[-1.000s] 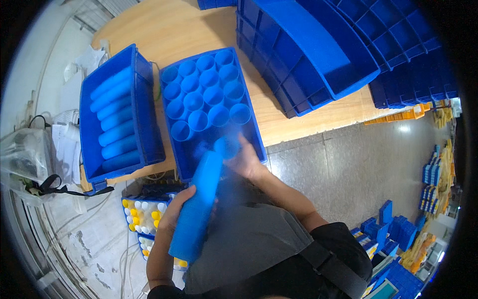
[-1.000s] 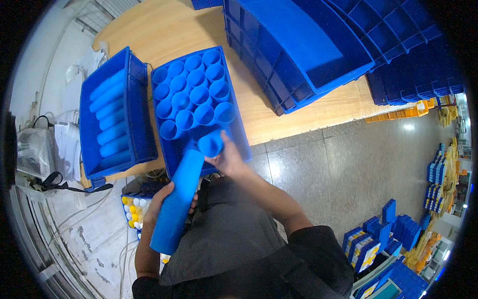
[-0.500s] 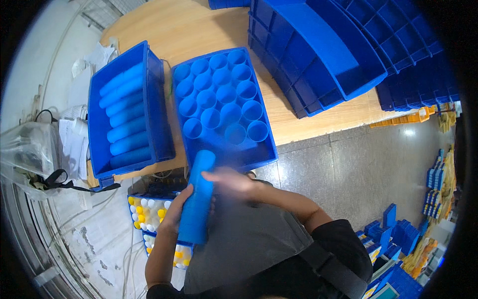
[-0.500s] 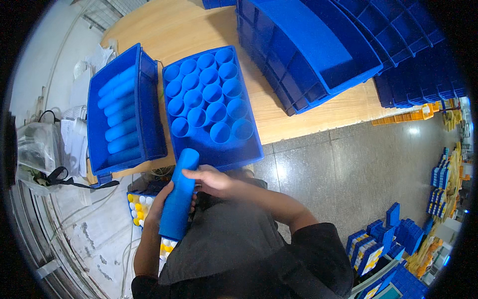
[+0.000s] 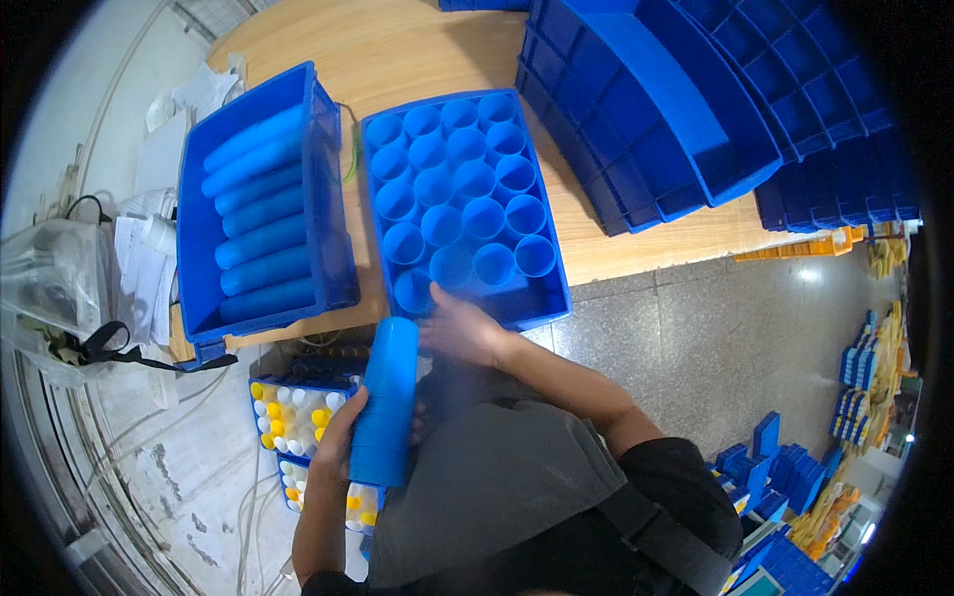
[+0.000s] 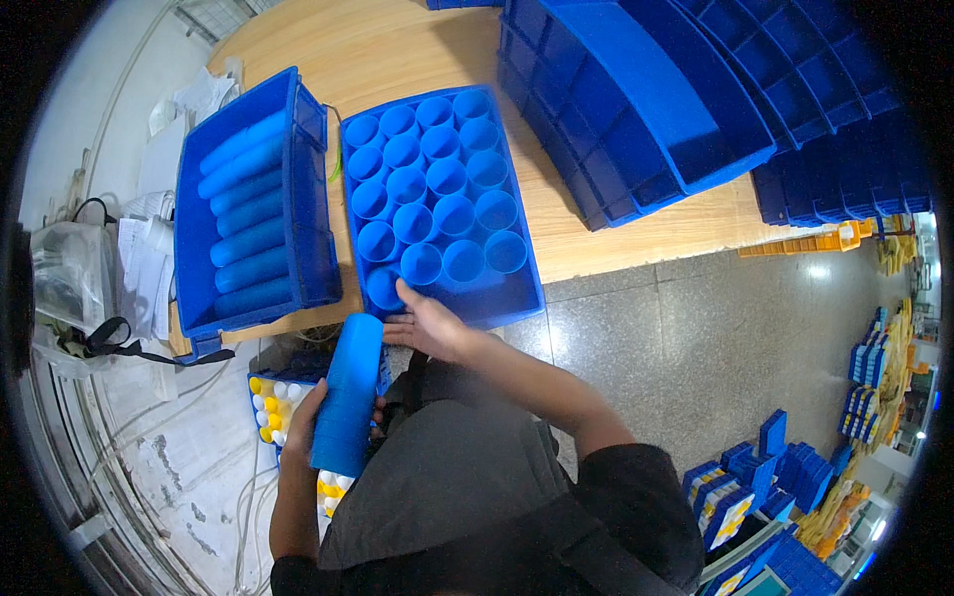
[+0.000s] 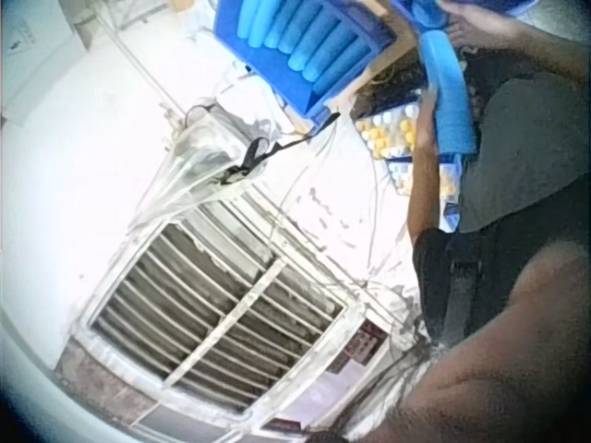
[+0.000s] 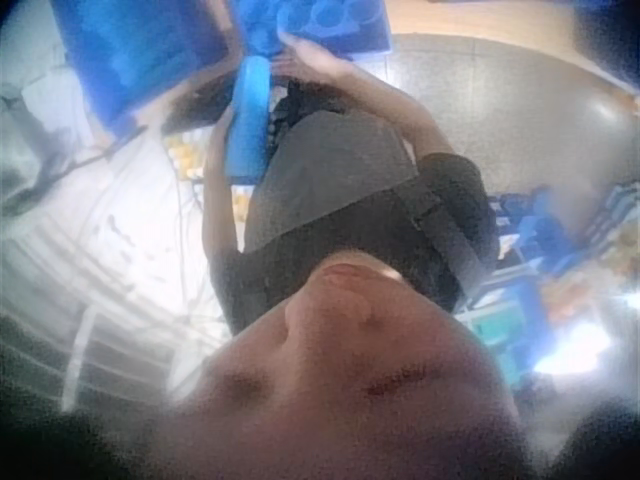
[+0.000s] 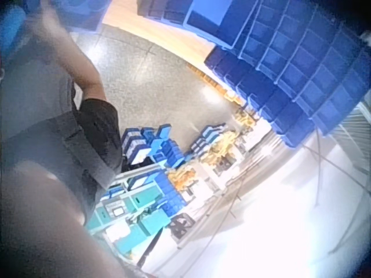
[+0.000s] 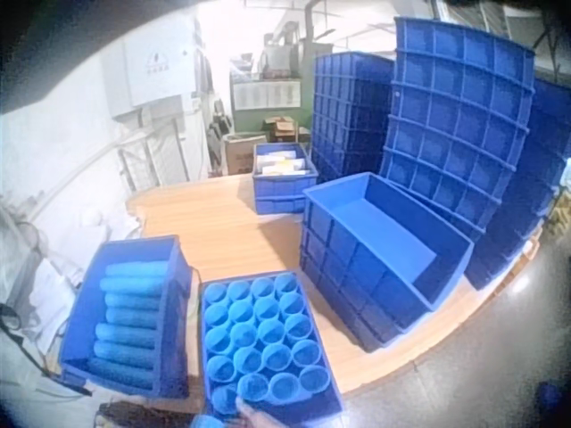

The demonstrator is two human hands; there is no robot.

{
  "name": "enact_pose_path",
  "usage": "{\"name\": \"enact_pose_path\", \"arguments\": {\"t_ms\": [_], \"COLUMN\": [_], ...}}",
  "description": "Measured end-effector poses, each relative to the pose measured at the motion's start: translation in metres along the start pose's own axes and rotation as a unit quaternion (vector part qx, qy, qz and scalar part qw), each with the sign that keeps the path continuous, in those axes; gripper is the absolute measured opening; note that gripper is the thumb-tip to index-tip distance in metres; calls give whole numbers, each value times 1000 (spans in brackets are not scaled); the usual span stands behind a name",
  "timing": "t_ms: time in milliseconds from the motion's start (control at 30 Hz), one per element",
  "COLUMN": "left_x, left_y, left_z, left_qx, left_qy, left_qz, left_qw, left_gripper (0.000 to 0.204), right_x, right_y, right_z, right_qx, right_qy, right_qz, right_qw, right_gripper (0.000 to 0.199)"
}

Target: The person moves blue trays containing white and yellow cylindrical items, places them on a machine, and uses a handheld scanner to scan the trays. They also handle blue cylindrical inserts and place them into blue trays, then stack and move the trays around the workspace.

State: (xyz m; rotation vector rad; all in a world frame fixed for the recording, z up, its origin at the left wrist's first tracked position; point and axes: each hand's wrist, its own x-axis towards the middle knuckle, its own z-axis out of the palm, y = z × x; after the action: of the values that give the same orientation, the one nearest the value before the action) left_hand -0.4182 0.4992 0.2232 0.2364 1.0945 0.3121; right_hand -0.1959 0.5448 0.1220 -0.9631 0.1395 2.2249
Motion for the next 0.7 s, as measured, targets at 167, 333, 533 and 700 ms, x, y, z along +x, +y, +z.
{"name": "enact_pose_path", "arguments": {"t_ms": [167,333,533,700], "left_x": [9,41,60,62], "left_y": [-4,-3,3,7], "left_z": [5,17,16,23], "left_qx": [52,115,26,74], "left_qy": [42,2,-18,3], "left_qz": [-6,-77,-75,-57], "left_qw": [998,990,997,996], "left_gripper": [89,91,85,87], "right_x": [-59,-62,-69,-48], "right_y": [26,19,-15,3], "right_z": [-15,-43,-67,-52], "right_qx": [-747,-837,-738,-816], "right_qy": [18,82,350,-20], "right_qz": [-533,-481,-450,-510], "right_qw": [396,249,361,271], "right_gripper": [73,55,75,52]}}
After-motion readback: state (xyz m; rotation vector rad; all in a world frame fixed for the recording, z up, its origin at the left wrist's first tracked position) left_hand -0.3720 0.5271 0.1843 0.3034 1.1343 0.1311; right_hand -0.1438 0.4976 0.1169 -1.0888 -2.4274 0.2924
